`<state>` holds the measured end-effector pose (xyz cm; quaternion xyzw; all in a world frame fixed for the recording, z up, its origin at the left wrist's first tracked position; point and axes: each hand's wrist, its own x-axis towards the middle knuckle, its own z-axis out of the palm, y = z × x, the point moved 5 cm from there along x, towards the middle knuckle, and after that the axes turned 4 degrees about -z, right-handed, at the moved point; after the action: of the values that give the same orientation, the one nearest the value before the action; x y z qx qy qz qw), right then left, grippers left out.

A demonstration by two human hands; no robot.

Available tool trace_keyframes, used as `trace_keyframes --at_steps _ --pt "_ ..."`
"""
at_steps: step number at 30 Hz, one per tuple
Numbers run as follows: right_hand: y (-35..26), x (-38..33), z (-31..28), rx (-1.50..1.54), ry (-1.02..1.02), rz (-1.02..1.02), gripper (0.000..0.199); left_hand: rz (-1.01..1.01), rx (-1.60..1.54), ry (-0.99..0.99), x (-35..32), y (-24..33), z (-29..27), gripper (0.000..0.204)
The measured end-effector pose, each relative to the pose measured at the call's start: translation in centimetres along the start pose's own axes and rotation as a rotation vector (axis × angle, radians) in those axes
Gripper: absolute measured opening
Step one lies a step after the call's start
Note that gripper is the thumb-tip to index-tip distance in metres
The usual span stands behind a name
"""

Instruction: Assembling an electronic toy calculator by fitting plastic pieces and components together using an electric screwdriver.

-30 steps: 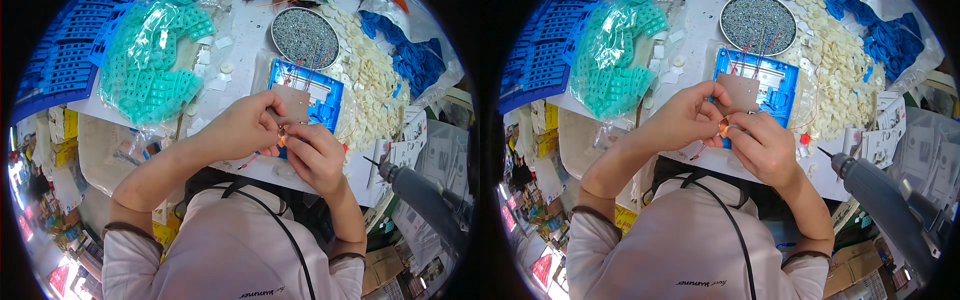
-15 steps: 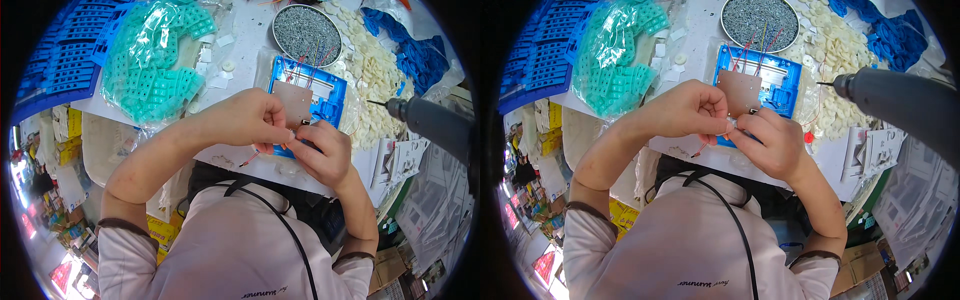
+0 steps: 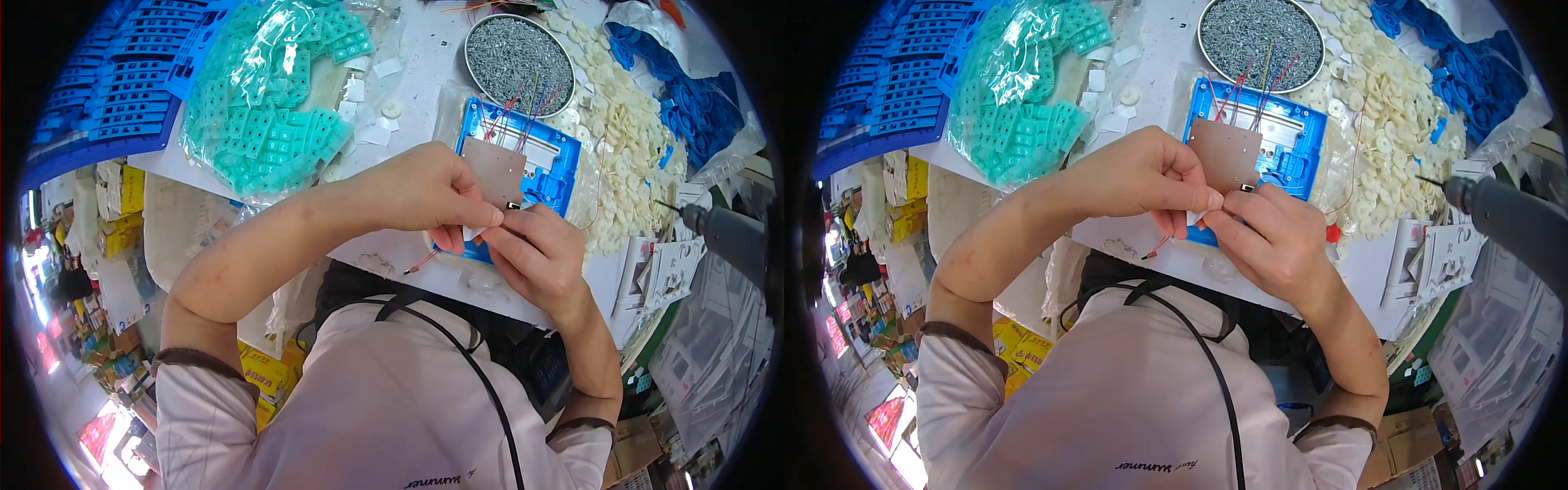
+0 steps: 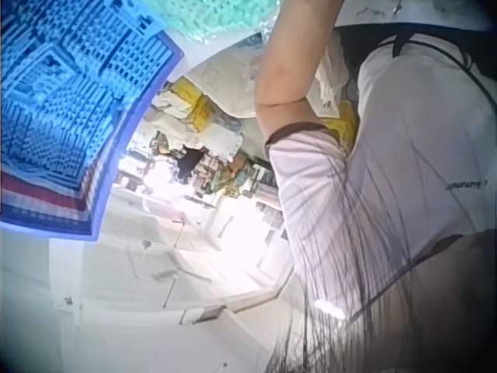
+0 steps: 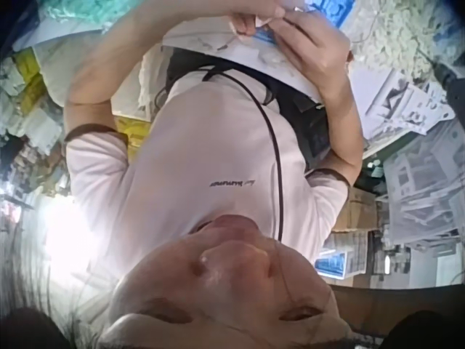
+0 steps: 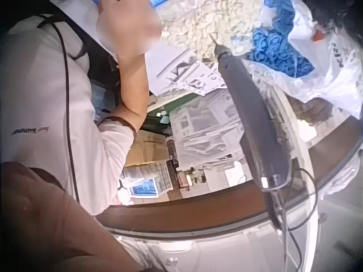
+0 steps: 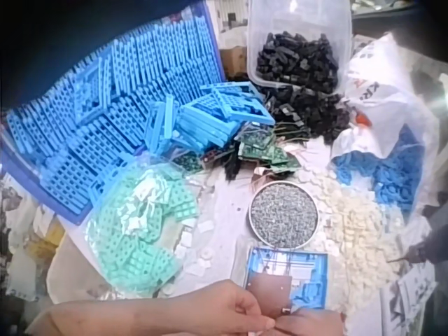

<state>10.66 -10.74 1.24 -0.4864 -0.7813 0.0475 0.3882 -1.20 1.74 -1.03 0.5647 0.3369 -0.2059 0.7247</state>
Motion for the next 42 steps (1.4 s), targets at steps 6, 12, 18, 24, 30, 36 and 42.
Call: trace_keyframes --at_steps 6,12,18,24,30,36,42 --pt "-0.6 -0.9 -0.1 0.02 -0.018 0.112 0.043 0.037 -0.004 -0.012 0.2 -0.3 -0.1 0.022" --pt "-1.0 -1.3 -0.7 -0.019 -0.031 0.156 0.044 0.139 0.222 0.11 -0.9 -0.4 0.6 0.012" --pt "-2.5 -1.4 -0.2 -0.072 -0.161 0.216 0.042 0.633 0.583 0.506 -2.3 -1.4 2.9 0.008" --pt "-2.5 -1.6 0.6 -0.107 -0.19 0.265 0.043 0.635 0.588 0.624 -2.6 -1.8 3.8 0.01" --pt "-2.3 -1.8 1.0 -0.115 -0.183 0.269 0.04 0.614 0.681 0.626 -2.4 -1.2 3.9 0.01" --pt "-2.4 -1.9 1.3 -0.156 -0.207 0.283 0.038 0.626 0.714 0.577 -2.2 -0.7 3.9 0.011" --pt "-3.1 -1.2 1.7 -0.238 -0.28 0.301 0.04 0.685 0.825 0.522 -2.3 0.3 3.8 0.01"
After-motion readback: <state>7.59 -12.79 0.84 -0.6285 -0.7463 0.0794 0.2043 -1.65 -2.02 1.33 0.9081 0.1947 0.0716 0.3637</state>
